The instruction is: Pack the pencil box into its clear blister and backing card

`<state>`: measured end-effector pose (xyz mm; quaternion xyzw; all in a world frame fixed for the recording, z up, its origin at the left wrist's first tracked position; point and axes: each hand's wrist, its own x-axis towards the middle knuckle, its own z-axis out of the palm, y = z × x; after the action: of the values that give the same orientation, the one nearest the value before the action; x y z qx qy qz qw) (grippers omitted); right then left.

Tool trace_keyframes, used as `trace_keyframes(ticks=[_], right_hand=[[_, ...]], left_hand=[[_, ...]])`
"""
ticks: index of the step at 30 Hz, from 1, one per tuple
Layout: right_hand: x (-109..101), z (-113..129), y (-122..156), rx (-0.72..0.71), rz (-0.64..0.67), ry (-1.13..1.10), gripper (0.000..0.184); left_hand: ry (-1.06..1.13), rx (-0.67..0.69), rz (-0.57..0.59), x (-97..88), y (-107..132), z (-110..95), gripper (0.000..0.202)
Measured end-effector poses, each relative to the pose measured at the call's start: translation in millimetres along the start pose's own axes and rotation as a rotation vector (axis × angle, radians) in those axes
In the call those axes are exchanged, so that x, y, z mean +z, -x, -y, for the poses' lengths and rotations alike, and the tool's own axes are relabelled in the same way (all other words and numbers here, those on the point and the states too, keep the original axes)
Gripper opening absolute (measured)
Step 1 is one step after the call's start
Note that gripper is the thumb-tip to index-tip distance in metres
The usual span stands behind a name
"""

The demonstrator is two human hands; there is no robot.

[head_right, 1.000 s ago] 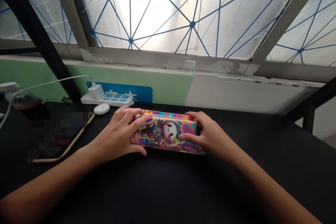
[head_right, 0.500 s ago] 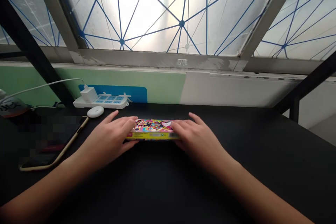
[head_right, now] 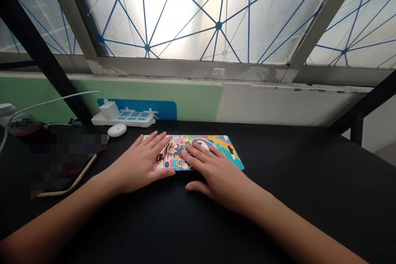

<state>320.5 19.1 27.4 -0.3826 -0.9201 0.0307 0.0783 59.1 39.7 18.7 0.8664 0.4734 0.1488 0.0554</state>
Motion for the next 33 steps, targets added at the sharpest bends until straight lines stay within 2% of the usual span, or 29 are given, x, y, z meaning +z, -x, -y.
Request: trace_keyframes(ticks=[5,9,11,14,17,19,24,27,30,32,33], right_hand=[[-33.4,-37.9,20.0,0.114,0.151,-0.125,0.062],[-49.9,-65.5,31.1,0.19,0.117,-0.115,0.046],[-45.0,-61.6,27.1,0.17,0.016,-0.03,0.05],[-22.5,-37.6,12.8,0.072,-0.118,0.063,0.068],[-2.6,-17.4,1.1,-0.035,-0.043,0.067,0.085],[-2.8,-17.1,1.4,-0.037,0.02,0.053,0.081],[-38.6,-50.0,24.7,0.052,0.083,-0.012,0.051],[-46.2,-59.7,31.5,0.118,0.073,0.033,0.05],[-27.7,-48.5,23.2,0.11,0.008,0.083,0.072],[-9.4,-36.1,13.1,0.081,-0.015,0.092,0.084],[-1.4,-30.7,8.3,0.072,-0.023,0.099,0.084]], left_hand=[[0.072,-0.043,0.015,-3.0,-0.4,0.9,0.093],[-0.014,-0.041,0.111,-9.0,-0.3,-1.5,0.097],[-0.061,-0.029,0.145,-10.4,0.0,-2.6,0.097],[-0.104,-0.008,0.136,-9.0,0.3,-1.8,0.095],[-0.119,0.004,0.134,-6.9,-0.5,2.2,0.092],[-0.122,0.008,0.16,-7.4,-1.7,5.1,0.09],[-0.098,-0.034,0.23,-14.7,-2.4,10.5,0.08],[-0.089,-0.094,0.23,-18.3,-0.3,13.8,0.074],[-0.13,-0.145,0.165,-19.0,1.3,13.8,0.076],[-0.138,-0.103,0.118,-18.1,1.0,9.9,0.076],[-0.129,-0.058,0.103,-17.2,0.5,7.0,0.074]])
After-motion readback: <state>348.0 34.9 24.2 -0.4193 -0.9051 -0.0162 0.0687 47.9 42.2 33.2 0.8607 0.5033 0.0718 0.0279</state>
